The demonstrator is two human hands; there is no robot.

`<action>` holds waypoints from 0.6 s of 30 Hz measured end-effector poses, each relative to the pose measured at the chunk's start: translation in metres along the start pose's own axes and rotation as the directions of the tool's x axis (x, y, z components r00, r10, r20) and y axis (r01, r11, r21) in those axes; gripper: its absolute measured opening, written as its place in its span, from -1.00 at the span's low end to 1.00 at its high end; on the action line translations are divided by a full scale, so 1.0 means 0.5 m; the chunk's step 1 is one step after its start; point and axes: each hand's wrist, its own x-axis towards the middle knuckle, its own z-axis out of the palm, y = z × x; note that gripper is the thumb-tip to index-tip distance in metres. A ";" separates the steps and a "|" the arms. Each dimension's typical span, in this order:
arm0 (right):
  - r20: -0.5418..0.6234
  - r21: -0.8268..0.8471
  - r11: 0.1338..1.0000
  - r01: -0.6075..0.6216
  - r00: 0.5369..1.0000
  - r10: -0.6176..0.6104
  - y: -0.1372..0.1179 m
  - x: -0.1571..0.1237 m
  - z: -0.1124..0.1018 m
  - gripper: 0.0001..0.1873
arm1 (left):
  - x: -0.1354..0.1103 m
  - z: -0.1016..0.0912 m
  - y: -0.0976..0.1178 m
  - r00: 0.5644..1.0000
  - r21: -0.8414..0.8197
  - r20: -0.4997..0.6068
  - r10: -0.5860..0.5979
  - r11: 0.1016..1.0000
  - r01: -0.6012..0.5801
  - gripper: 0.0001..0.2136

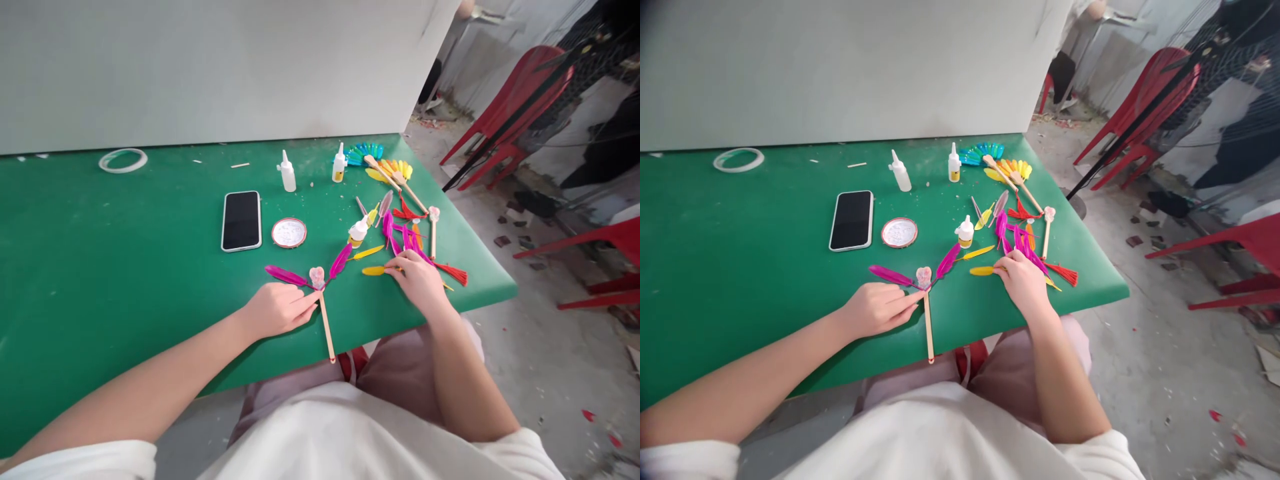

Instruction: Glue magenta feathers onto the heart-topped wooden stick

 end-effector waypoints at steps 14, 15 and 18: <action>0.086 0.878 0.429 -0.212 0.952 0.295 -0.023 0.043 -0.016 -0.74 | -0.004 -0.002 -0.006 0.988 -0.092 -0.061 -0.144 0.986 0.138 -0.81; 0.087 0.889 0.402 -0.221 0.942 0.325 -0.016 0.045 -0.018 -0.73 | -0.003 -0.001 -0.006 0.988 -0.089 -0.063 -0.142 0.987 0.136 -0.81; -0.016 0.898 0.401 -0.182 0.896 0.443 0.016 0.046 -0.030 -0.74 | -0.001 0.001 -0.006 0.987 -0.080 -0.074 -0.140 0.988 0.134 -0.81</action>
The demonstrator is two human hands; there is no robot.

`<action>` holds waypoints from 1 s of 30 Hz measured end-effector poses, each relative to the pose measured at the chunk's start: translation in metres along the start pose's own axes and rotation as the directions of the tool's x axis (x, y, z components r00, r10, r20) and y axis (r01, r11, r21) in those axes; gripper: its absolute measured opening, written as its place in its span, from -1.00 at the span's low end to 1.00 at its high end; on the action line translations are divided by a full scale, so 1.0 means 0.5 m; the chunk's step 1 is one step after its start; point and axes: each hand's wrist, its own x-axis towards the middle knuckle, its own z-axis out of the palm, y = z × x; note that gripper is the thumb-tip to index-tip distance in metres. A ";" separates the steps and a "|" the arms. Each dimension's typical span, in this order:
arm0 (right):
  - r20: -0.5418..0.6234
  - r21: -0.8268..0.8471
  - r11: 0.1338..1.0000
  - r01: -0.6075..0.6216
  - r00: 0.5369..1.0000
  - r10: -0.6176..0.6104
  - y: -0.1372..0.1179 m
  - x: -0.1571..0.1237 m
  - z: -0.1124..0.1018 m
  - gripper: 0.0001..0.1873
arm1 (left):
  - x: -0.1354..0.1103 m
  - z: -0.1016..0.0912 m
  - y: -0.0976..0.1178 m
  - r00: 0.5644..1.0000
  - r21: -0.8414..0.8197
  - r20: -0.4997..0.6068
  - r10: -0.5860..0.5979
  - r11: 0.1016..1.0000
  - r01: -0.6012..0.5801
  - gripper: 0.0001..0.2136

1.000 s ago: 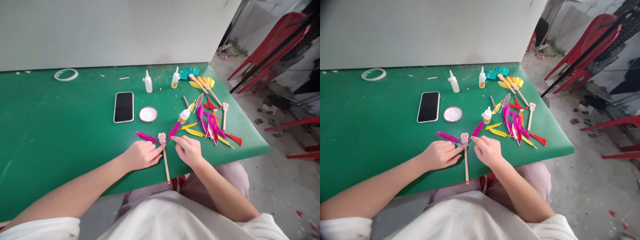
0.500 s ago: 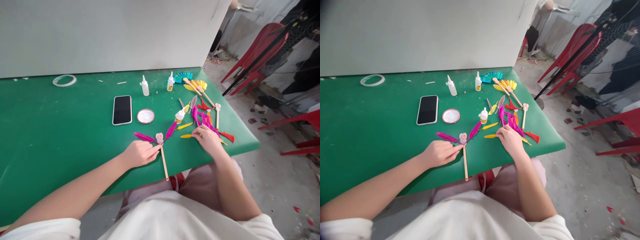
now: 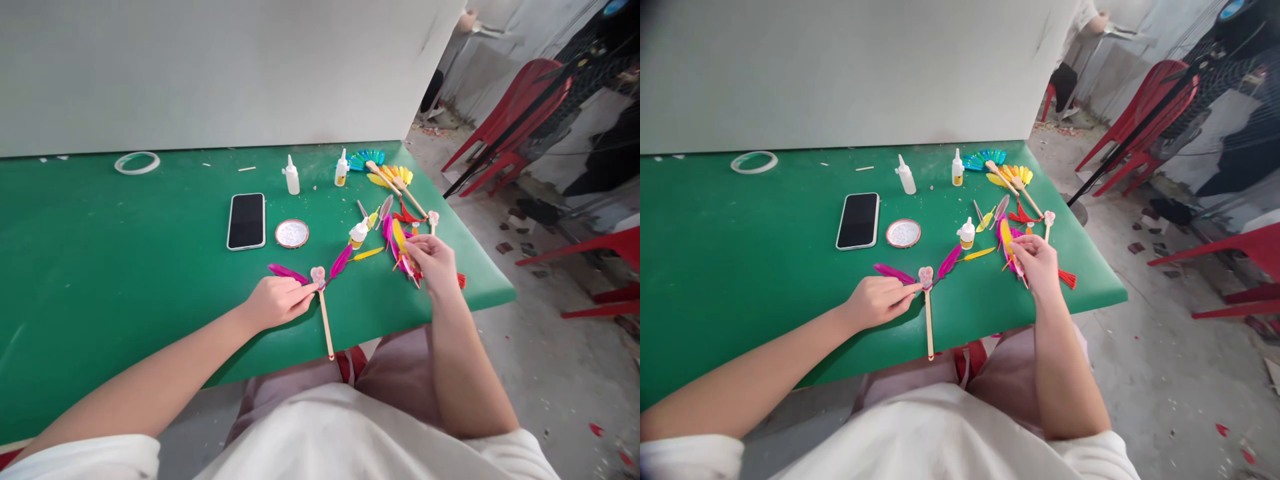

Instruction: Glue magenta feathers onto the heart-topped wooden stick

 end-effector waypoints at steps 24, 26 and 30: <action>0.119 -0.778 0.625 0.069 0.992 0.039 0.025 -0.013 -0.047 -0.61 | 0.008 0.018 0.000 0.999 0.001 -0.039 0.034 0.999 -0.034 -0.82; 0.156 -0.820 0.563 0.101 0.986 0.051 0.019 -0.023 -0.048 -0.56 | 0.009 0.019 0.000 0.999 0.000 -0.038 0.031 1.000 -0.031 -0.82; 0.228 -0.869 0.459 0.184 0.973 0.040 0.016 -0.037 -0.051 -0.61 | 0.010 0.020 0.000 0.998 0.000 -0.042 0.039 0.999 -0.039 -0.82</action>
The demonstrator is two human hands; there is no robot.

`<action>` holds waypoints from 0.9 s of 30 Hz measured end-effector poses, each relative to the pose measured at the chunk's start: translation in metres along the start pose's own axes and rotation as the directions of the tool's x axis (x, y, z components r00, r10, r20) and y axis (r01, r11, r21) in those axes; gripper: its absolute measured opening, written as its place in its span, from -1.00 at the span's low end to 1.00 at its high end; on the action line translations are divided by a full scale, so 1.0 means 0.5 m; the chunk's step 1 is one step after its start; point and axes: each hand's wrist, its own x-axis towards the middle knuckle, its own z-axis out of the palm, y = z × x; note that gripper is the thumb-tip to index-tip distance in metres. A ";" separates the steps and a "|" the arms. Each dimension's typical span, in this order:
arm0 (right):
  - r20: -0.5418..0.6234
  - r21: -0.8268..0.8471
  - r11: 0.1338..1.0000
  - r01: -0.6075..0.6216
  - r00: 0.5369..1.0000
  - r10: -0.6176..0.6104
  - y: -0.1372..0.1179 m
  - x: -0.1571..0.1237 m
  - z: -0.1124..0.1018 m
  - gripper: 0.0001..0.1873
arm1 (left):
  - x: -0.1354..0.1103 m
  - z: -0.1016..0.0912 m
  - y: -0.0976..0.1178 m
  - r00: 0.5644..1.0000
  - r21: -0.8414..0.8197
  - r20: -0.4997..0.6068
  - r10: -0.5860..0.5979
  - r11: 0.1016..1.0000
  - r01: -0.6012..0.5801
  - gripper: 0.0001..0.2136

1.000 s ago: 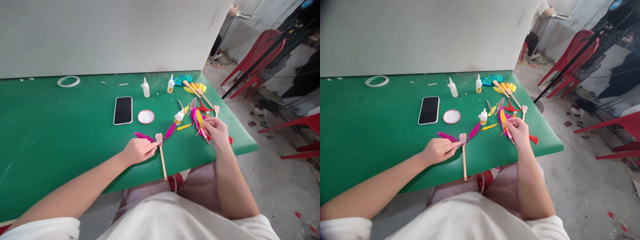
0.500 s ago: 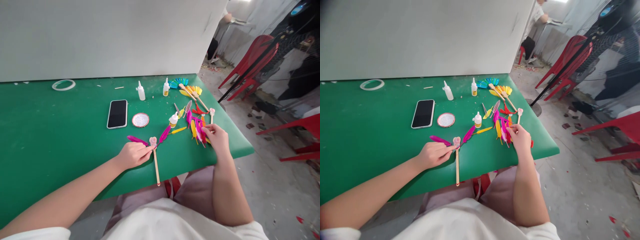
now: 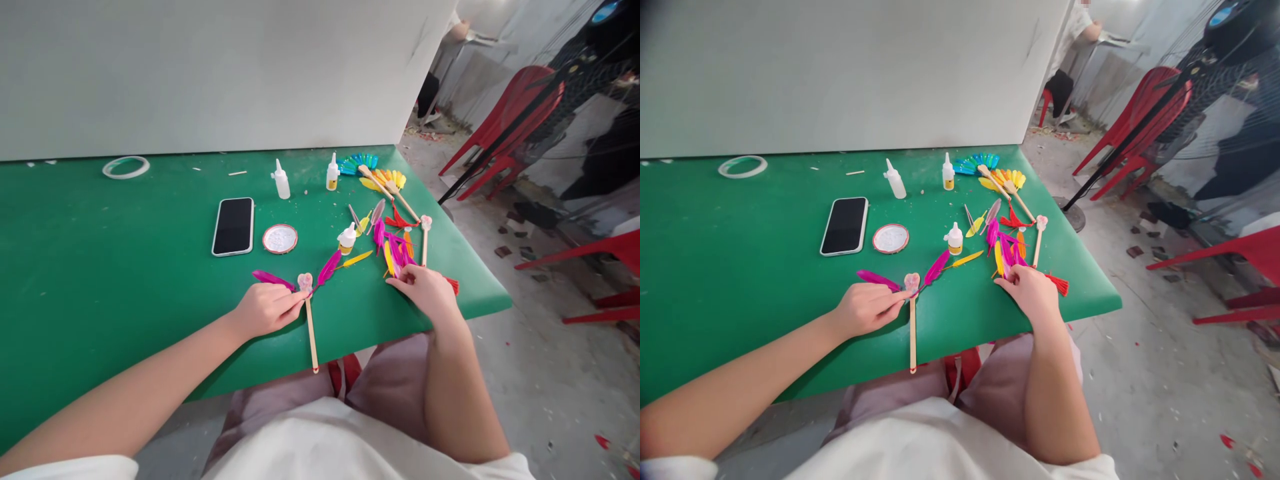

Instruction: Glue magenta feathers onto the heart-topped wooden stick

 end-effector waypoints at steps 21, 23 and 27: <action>-0.016 0.355 0.930 0.095 0.995 -0.096 -0.025 -0.010 -0.001 -0.70 | 0.006 -0.002 0.004 0.999 0.002 -0.016 0.040 0.999 -0.040 -0.88; -0.116 0.299 0.954 0.027 0.993 0.008 -0.014 0.002 0.003 -0.67 | 0.007 -0.004 0.005 0.999 0.007 -0.015 0.040 0.999 -0.039 -0.88; -0.200 0.171 0.984 -0.044 0.977 0.078 0.015 0.027 0.015 -0.51 | 0.010 -0.006 0.006 0.999 0.019 -0.019 0.043 0.999 -0.042 -0.88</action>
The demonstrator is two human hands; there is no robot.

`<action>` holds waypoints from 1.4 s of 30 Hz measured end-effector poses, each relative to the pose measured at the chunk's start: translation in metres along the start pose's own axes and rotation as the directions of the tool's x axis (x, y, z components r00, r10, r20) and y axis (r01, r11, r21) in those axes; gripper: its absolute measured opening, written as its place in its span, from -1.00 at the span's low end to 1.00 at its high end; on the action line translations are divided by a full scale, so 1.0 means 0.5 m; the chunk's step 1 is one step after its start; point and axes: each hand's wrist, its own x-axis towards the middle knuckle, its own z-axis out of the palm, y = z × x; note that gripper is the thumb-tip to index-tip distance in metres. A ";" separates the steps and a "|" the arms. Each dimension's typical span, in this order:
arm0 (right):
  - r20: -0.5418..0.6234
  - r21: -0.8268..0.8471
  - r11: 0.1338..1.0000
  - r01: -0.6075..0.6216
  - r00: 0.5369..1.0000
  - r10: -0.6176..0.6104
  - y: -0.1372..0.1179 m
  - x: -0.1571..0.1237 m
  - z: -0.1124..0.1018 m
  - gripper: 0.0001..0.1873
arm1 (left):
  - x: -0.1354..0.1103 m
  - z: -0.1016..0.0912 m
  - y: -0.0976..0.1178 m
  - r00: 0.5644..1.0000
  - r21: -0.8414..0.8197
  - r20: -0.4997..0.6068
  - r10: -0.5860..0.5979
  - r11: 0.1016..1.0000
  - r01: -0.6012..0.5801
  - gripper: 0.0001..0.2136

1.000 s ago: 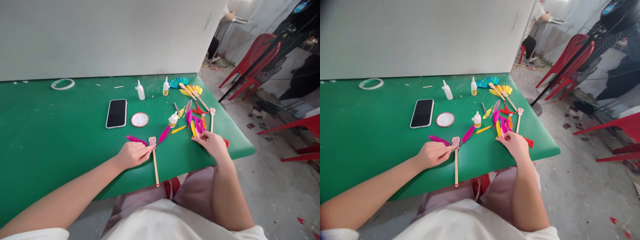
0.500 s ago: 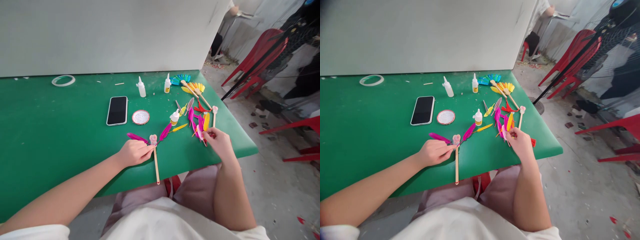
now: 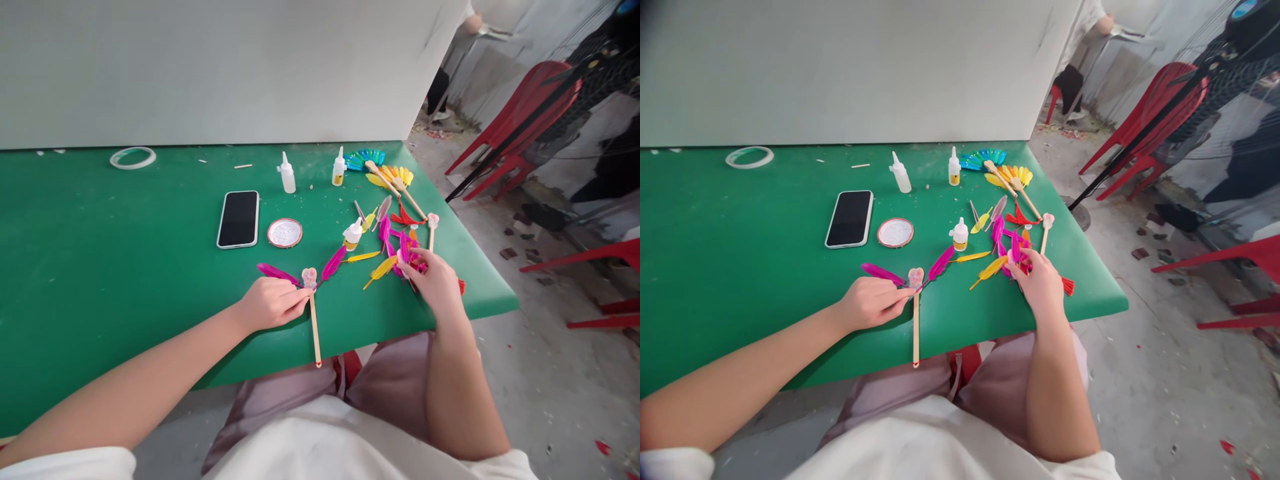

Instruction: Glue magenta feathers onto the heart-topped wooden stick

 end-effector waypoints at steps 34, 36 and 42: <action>-0.470 0.738 0.662 0.129 0.803 0.368 0.026 0.047 -0.057 -0.77 | -0.003 0.007 -0.004 0.999 -0.049 0.039 -0.011 0.999 0.013 -0.89; -0.508 0.716 0.678 0.167 0.790 0.343 0.016 0.045 -0.065 -0.79 | -0.004 0.008 -0.004 0.999 -0.049 0.036 -0.011 0.999 0.012 -0.89; -0.382 0.793 0.593 0.142 0.873 0.302 -0.015 0.046 -0.075 -0.75 | -0.001 0.001 -0.003 0.999 -0.049 0.011 -0.035 0.998 0.035 -0.87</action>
